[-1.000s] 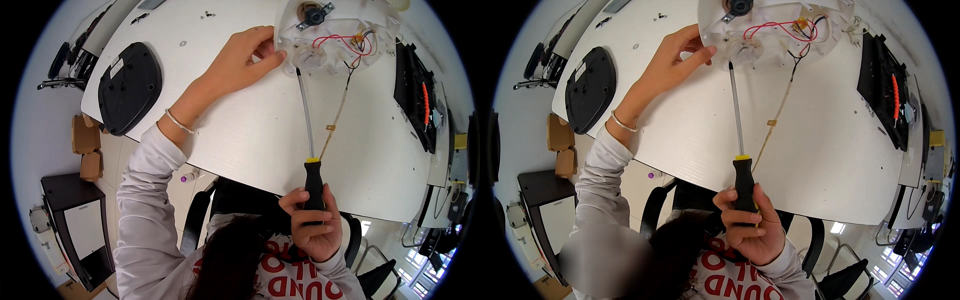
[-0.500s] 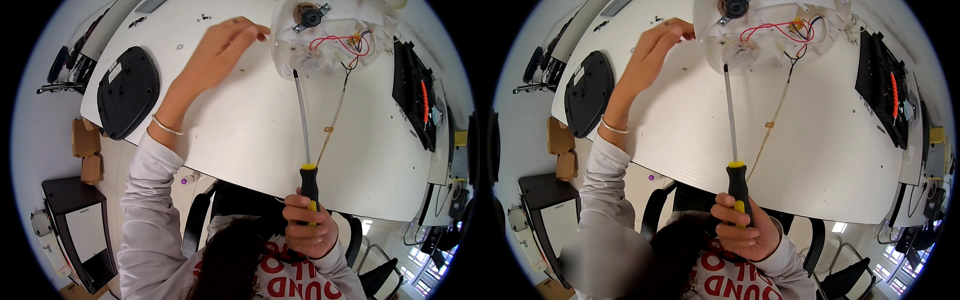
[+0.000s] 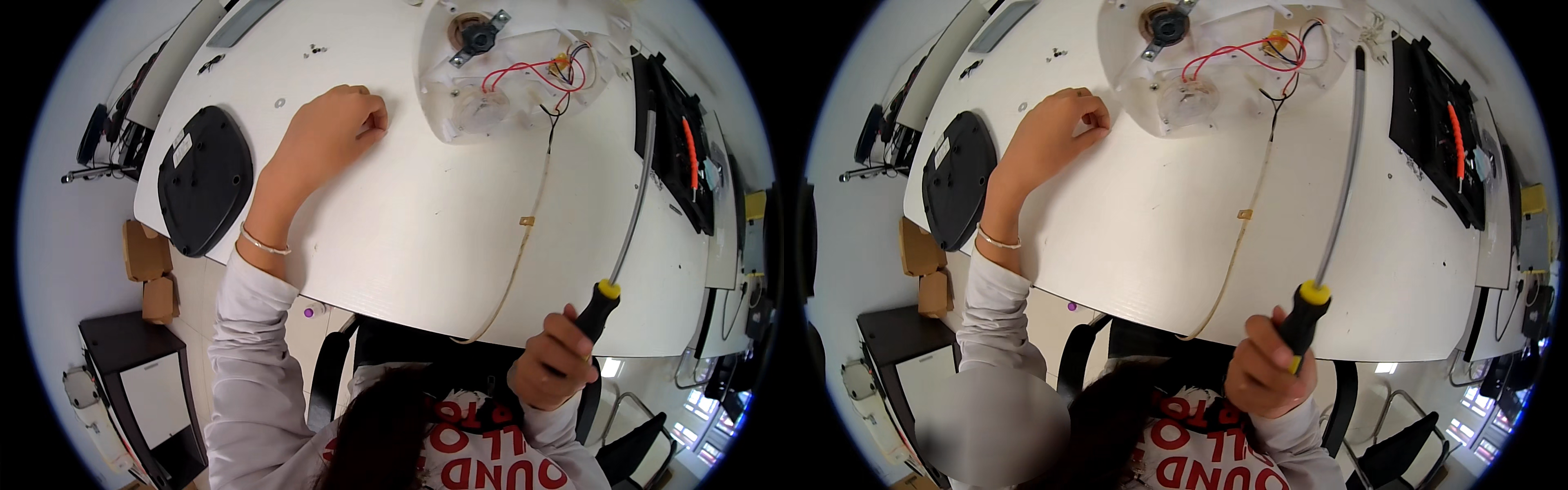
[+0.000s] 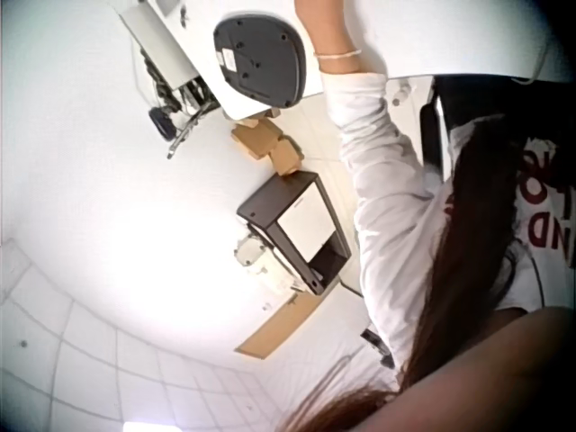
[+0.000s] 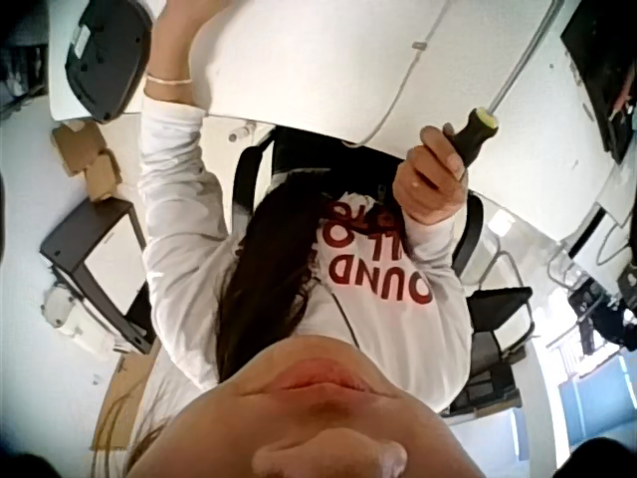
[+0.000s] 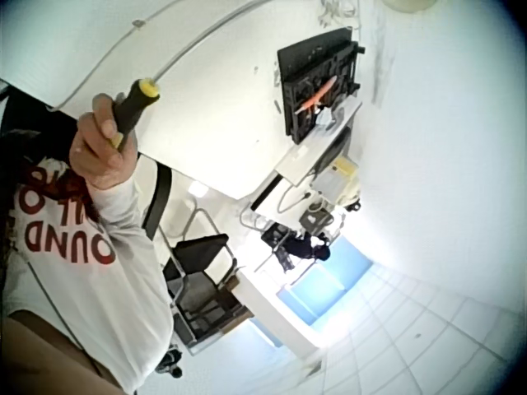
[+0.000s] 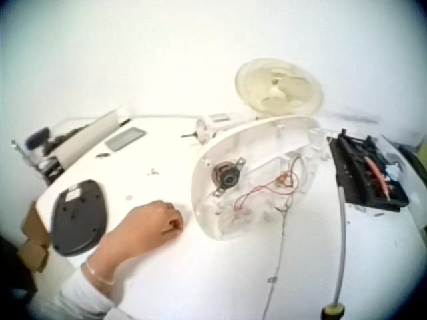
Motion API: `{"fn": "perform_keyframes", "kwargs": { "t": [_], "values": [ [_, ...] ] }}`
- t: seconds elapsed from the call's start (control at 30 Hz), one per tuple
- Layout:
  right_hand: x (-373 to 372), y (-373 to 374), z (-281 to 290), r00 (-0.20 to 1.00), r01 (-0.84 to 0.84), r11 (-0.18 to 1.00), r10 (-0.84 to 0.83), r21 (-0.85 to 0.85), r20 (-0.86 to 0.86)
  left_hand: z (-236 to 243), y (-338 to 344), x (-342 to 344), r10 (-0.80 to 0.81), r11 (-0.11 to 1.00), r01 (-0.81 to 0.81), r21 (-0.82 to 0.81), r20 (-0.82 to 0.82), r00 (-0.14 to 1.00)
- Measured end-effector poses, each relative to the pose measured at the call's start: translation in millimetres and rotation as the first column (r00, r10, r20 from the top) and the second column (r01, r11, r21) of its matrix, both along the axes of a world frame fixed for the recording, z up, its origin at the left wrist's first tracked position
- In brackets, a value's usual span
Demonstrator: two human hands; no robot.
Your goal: The person uses a screwdriver to tighten screws on the internal components of a disassembled white fan housing. They repeatedly pick up screws from the table and secure them into the fan's motor and wiring assembly.
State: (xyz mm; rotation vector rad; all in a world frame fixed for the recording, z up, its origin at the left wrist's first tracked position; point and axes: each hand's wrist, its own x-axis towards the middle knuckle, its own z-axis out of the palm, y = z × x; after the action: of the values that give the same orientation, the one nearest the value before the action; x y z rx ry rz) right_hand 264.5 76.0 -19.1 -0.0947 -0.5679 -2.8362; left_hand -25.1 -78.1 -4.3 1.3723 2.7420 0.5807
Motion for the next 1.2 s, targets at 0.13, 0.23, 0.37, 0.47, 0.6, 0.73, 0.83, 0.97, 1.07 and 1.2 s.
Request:
{"fn": "perform_keyframes", "kwargs": {
  "t": [0.13,0.23,0.37,0.47,0.6,0.73,0.83,0.97,1.07,1.2],
  "values": [
    [-2,24,3,0.979,0.197,0.967,-0.201,0.159,0.013,3,2,4,-0.030,0.999,0.031,0.018,-0.042,0.999],
    [-7,42,12,0.799,0.329,0.480,-0.601,0.814,0.031,16,4,8,-0.077,0.984,0.049,0.174,0.155,0.985],
    [-16,54,5,0.527,-0.045,-0.498,-0.748,0.866,-0.403,37,1,15,-0.226,0.880,0.029,0.473,0.365,0.903],
    [-11,53,-14,0.473,-0.237,-0.785,-0.608,0.573,-0.638,41,-2,19,-0.386,0.737,-0.041,0.675,0.470,0.794],
    [-15,48,-4,0.584,-0.127,-0.967,-0.253,0.220,-0.771,37,0,26,-0.499,0.654,-0.102,0.749,0.530,0.685],
    [-14,46,0,0.645,-0.120,-0.988,-0.151,0.096,-0.749,43,2,30,-0.445,0.677,-0.155,0.720,0.568,0.693],
    [-13,47,-4,0.653,-0.134,-0.990,-0.128,0.052,-0.746,39,0,28,-0.478,0.647,-0.139,0.750,0.541,0.692],
    [-14,48,-6,0.661,-0.116,-0.991,-0.124,0.061,-0.740,38,1,28,-0.492,0.647,-0.108,0.755,0.522,0.697],
    [-15,48,-5,0.668,-0.108,-0.991,-0.131,0.079,-0.733,36,2,28,-0.500,0.647,-0.089,0.757,0.510,0.700],
    [-16,48,-4,0.670,-0.104,-0.990,-0.140,0.094,-0.729,36,2,27,-0.508,0.652,-0.069,0.755,0.503,0.699]
  ]
}}
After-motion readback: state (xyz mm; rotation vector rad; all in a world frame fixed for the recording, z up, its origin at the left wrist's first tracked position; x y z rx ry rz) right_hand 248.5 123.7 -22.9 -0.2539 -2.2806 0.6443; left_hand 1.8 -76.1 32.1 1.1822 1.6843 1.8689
